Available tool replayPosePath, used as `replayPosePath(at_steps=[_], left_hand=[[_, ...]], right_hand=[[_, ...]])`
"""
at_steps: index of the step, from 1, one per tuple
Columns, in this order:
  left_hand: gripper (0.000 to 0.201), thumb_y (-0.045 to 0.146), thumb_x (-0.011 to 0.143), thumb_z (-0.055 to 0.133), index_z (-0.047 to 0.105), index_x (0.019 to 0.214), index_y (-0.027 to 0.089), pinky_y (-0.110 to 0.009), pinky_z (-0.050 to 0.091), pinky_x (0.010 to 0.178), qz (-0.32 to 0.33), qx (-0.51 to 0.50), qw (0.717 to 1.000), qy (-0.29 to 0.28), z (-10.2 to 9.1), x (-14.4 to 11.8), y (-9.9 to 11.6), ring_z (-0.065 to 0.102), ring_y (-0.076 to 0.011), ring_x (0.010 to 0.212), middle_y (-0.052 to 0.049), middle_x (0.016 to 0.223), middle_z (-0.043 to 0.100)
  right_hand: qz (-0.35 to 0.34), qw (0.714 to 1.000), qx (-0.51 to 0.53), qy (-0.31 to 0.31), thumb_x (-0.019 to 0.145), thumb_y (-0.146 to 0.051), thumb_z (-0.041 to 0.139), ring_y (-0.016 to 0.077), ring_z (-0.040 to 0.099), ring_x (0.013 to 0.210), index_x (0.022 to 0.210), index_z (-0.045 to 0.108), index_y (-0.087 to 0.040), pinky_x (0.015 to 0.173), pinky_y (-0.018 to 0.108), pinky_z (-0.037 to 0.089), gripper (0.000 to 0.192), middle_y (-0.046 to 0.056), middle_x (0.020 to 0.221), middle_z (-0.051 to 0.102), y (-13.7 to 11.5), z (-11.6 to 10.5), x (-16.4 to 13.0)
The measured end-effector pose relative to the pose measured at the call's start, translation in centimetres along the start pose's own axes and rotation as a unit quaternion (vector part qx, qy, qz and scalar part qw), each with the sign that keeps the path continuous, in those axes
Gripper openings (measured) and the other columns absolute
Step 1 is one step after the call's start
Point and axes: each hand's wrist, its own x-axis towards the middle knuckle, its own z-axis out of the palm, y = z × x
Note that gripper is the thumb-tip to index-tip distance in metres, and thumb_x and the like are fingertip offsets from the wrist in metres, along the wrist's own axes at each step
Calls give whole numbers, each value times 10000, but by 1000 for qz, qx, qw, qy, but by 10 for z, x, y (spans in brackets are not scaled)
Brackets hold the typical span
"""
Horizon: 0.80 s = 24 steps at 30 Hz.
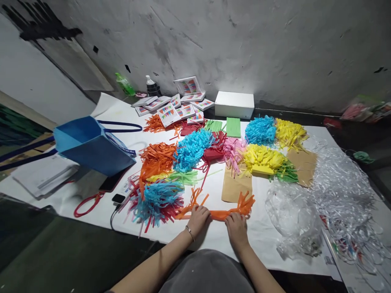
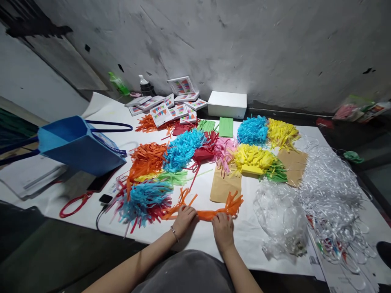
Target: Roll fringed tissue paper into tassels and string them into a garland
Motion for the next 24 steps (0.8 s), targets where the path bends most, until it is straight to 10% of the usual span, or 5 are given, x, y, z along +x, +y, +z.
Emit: replayPosePath(at_steps=[11, 16, 24], left_hand=[[228, 279, 878, 472, 668, 794, 196, -464, 325, 811, -121, 86, 989, -19, -9, 19, 13, 511, -285, 914, -98, 888, 649], [200, 298, 867, 507, 664, 802, 193, -457, 341, 824, -118, 75, 990, -17, -7, 19, 9, 526, -276, 909, -99, 906, 647], [90, 221, 849, 590, 632, 921, 256, -501, 182, 1055, 25, 22, 995, 92, 14, -3, 1, 481, -222, 1074, -19, 1071, 613]], right_hand=[[53, 996, -63, -13, 859, -246, 579, 260, 547, 803, 795, 613, -188, 882, 491, 299, 94, 85, 779, 622, 2, 0, 40], [-66, 997, -4, -28, 860, -230, 575, 209, 522, 959, 911, 606, -242, 1025, 456, 196, 61, 22, 944, 639, -3, 2, 26], [-61, 997, 29, -22, 873, -221, 547, 207, 514, 872, 879, 592, -205, 970, 449, 235, 48, 37, 868, 612, -11, 6, 24]])
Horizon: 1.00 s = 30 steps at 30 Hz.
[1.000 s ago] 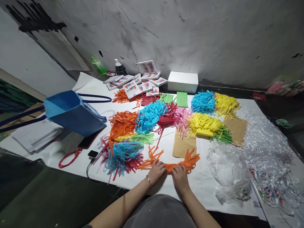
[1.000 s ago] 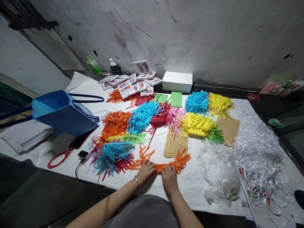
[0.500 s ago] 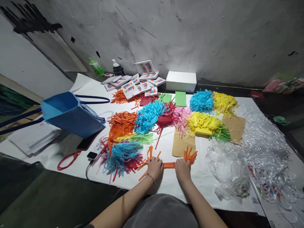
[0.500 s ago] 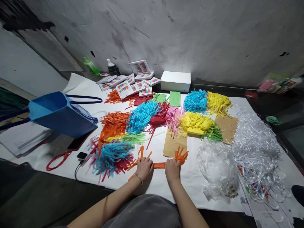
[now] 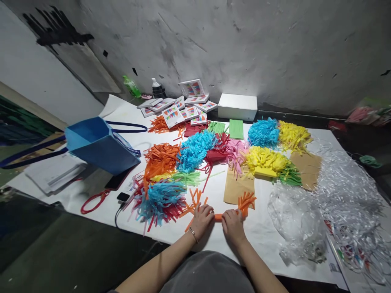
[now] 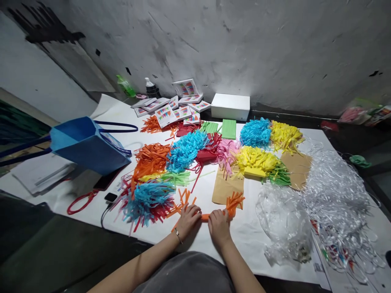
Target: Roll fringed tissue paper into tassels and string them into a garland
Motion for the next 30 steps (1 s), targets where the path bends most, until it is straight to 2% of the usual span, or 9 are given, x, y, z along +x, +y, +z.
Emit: replayPosePath(at_steps=[3, 7, 12, 14, 18, 21, 24, 27, 30], left_hand=[[80, 227, 867, 581, 643, 819, 242, -463, 236, 1017, 8, -16, 1000, 2, 6, -2, -2, 500, -188, 944, 3, 915, 628], [147, 234, 879, 567, 658, 763, 236, -425, 279, 938, 29, -34, 999, -22, 8, -6, -10, 493, -179, 862, 6, 814, 630], [118, 263, 889, 553, 669, 868, 268, -419, 268, 909, 33, -74, 996, -31, -1, -19, -12, 509, -189, 891, 12, 847, 656], [151, 261, 901, 518, 660, 854, 243, -414, 275, 901, 0, -77, 996, -39, -7, -19, -5, 513, -196, 909, -7, 861, 652], [194, 233, 882, 489, 629, 757, 184, -421, 307, 844, -108, -21, 991, -72, -15, -7, 9, 527, -229, 882, -57, 836, 633], [125, 220, 840, 530, 625, 770, 177, -428, 319, 807, -139, 5, 987, -83, -16, 3, 13, 535, -250, 865, -69, 843, 632], [120, 192, 845, 523, 631, 792, 190, -420, 324, 811, -113, -3, 990, -88, -16, 5, 11, 540, -237, 863, -54, 862, 634], [115, 215, 849, 544, 642, 789, 204, -426, 320, 853, -83, -13, 992, -92, -14, 2, 7, 534, -226, 887, -41, 874, 630], [81, 259, 847, 580, 657, 860, 237, -449, 278, 941, -18, -28, 997, -76, -10, -2, 3, 514, -212, 924, -28, 919, 622]], right_hand=[[-35, 999, 14, 6, 884, -232, 545, 207, 513, 881, 947, 597, -217, 973, 446, 232, 84, 41, 893, 620, -7, 5, 0], [-70, 997, 22, 10, 902, -146, 495, 175, 517, 812, 846, 606, -221, 968, 407, 254, 145, 9, 795, 619, -1, 10, -8], [-72, 996, 40, 33, 925, -184, 468, 191, 523, 929, 951, 623, -223, 1011, 426, 232, 161, 31, 915, 642, 19, -1, -29], [-47, 997, 43, 38, 925, -215, 473, 198, 521, 947, 921, 629, -228, 1010, 429, 238, 157, 30, 927, 637, 20, -6, -31], [67, 997, -9, 29, 899, -219, 498, 214, 519, 873, 775, 616, -219, 949, 441, 281, 170, 39, 850, 606, 9, -7, -21], [107, 993, -33, 42, 880, -171, 497, 240, 510, 887, 826, 619, -210, 933, 476, 271, 139, 68, 881, 601, 2, -3, -15], [43, 998, -26, 33, 867, -146, 512, 232, 501, 955, 906, 621, -233, 987, 477, 226, 144, 55, 951, 613, -1, 2, -17], [-38, 999, -11, 14, 876, -168, 531, 202, 506, 924, 884, 618, -235, 1012, 451, 208, 110, 24, 893, 623, -1, 8, -19], [-27, 999, -11, 13, 887, -169, 523, 182, 507, 848, 819, 606, -215, 988, 432, 234, 117, 9, 821, 618, -2, 10, -17]])
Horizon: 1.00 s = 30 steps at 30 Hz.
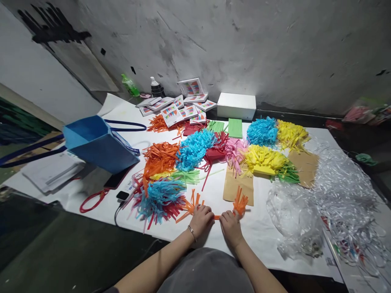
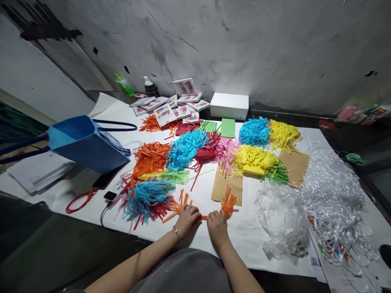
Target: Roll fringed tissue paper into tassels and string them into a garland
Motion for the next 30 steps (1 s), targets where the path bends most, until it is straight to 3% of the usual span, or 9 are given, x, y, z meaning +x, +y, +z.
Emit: replayPosePath(at_steps=[4, 10, 19, 26, 30], left_hand=[[131, 244, 898, 527, 657, 884, 255, -437, 275, 946, 52, 3, 998, 18, 8, -1, -6, 506, -187, 892, -10, 903, 624], [146, 224, 911, 507, 652, 927, 239, -385, 317, 889, 62, -4, 998, 30, 12, -2, -10, 512, -174, 879, -16, 933, 616], [106, 197, 884, 544, 640, 853, 230, -412, 280, 933, 114, 26, 993, 21, 10, -1, -15, 512, -178, 874, -6, 867, 631], [99, 195, 870, 546, 621, 805, 200, -390, 299, 899, 79, -3, 997, 22, 11, -1, -12, 512, -174, 843, -9, 873, 633], [115, 192, 868, 547, 627, 785, 199, -398, 301, 874, 39, -10, 999, 35, 11, -6, -9, 510, -187, 854, -14, 864, 632]], right_hand=[[15, 1000, 5, -1, 895, -220, 529, 184, 510, 856, 815, 604, -215, 984, 442, 236, 110, 1, 822, 610, -5, -4, 5], [21, 999, 24, -3, 886, -274, 576, 188, 522, 874, 863, 624, -239, 980, 454, 244, 63, -3, 850, 608, -14, -6, 12], [-4, 1000, 21, 12, 876, -279, 585, 204, 518, 919, 910, 636, -244, 1002, 481, 223, 70, 10, 870, 612, -10, -5, 9], [-37, 999, 8, 31, 897, -221, 549, 167, 510, 808, 791, 624, -224, 967, 422, 267, 130, -7, 762, 605, -10, 11, 13], [-45, 998, 18, 39, 915, -234, 520, 155, 507, 796, 763, 623, -224, 977, 414, 271, 185, -17, 723, 589, 5, 3, -1]])
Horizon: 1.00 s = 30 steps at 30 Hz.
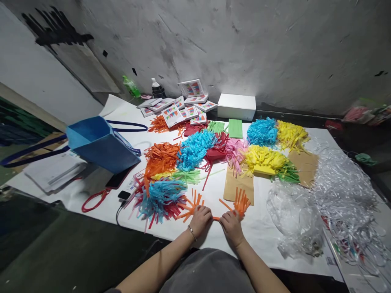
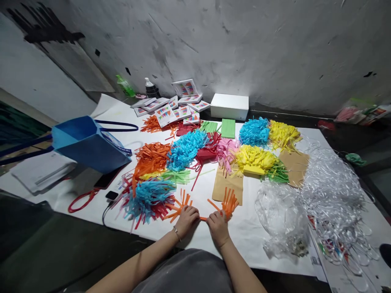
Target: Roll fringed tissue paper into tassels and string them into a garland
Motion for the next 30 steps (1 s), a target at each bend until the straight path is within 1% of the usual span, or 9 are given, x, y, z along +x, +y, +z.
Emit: replayPosePath(at_steps=[4, 7, 11, 14, 17, 23, 26, 28, 30], left_hand=[[86, 247, 831, 603, 648, 765, 217, -392, 307, 870, -26, -26, 999, 1, -3, -1, 3, 511, -189, 877, -14, 886, 626], [98, 287, 821, 624, 663, 745, 239, -398, 303, 871, -22, -34, 999, -11, -8, 0, 4, 509, -189, 880, 2, 881, 630], [101, 260, 836, 594, 666, 766, 248, -414, 301, 866, -30, -25, 999, -32, -14, 3, 9, 509, -199, 893, 6, 894, 630], [124, 214, 840, 556, 649, 758, 209, -426, 317, 843, -63, 16, 997, -30, -14, 8, 18, 513, -215, 879, -26, 886, 614], [116, 183, 830, 553, 638, 751, 191, -443, 323, 841, -86, 45, 995, -23, -11, 11, 22, 510, -225, 863, -48, 879, 599], [102, 170, 874, 549, 627, 854, 231, -518, 194, 1019, 57, 58, 994, -73, -8, 1, 16, 491, -211, 917, -22, 886, 606], [140, 147, 883, 518, 626, 823, 213, -489, 180, 1047, 0, -22, 990, -139, -7, 7, 17, 498, -209, 950, -30, 891, 612], [161, 140, 871, 513, 629, 774, 198, -440, 240, 1020, -59, -79, 980, -172, -6, 17, 19, 514, -208, 952, -35, 892, 617], [156, 158, 840, 530, 634, 726, 179, -399, 320, 936, -103, -108, 972, -182, -7, 28, 18, 537, -215, 918, -46, 880, 625]], right_hand=[[-6, 1000, 6, 6, 909, -194, 508, 157, 519, 804, 779, 639, -239, 986, 419, 288, 190, -17, 737, 594, 11, -17, -14], [14, 1000, 24, 4, 901, -183, 510, 179, 541, 850, 821, 653, -260, 1015, 451, 269, 181, -1, 811, 620, 8, -23, -19], [92, 996, 15, 14, 893, -190, 503, 200, 550, 869, 798, 641, -241, 1012, 464, 272, 175, 18, 848, 619, -3, -21, -19], [164, 986, -18, 24, 878, -192, 498, 219, 538, 854, 755, 610, -215, 977, 488, 294, 168, 33, 833, 605, -10, -17, -14], [199, 979, -35, 28, 858, -179, 516, 238, 526, 846, 757, 600, -220, 959, 519, 297, 138, 46, 837, 598, -14, -15, -11], [81, 996, -41, -19, 834, -120, 557, 209, 527, 919, 886, 625, -256, 1065, 496, 216, 161, 9, 840, 606, -16, -13, -16], [72, 996, -31, -28, 844, -173, 566, 211, 520, 942, 885, 622, -241, 1076, 503, 188, 97, 16, 853, 610, -19, -12, -14], [69, 997, -32, -29, 862, -207, 560, 212, 520, 926, 904, 617, -232, 1068, 519, 177, 75, 22, 859, 612, -20, -11, -9], [57, 997, -38, -23, 881, -203, 542, 203, 521, 886, 898, 612, -225, 1054, 516, 185, 76, 20, 836, 611, -18, -8, -2]])
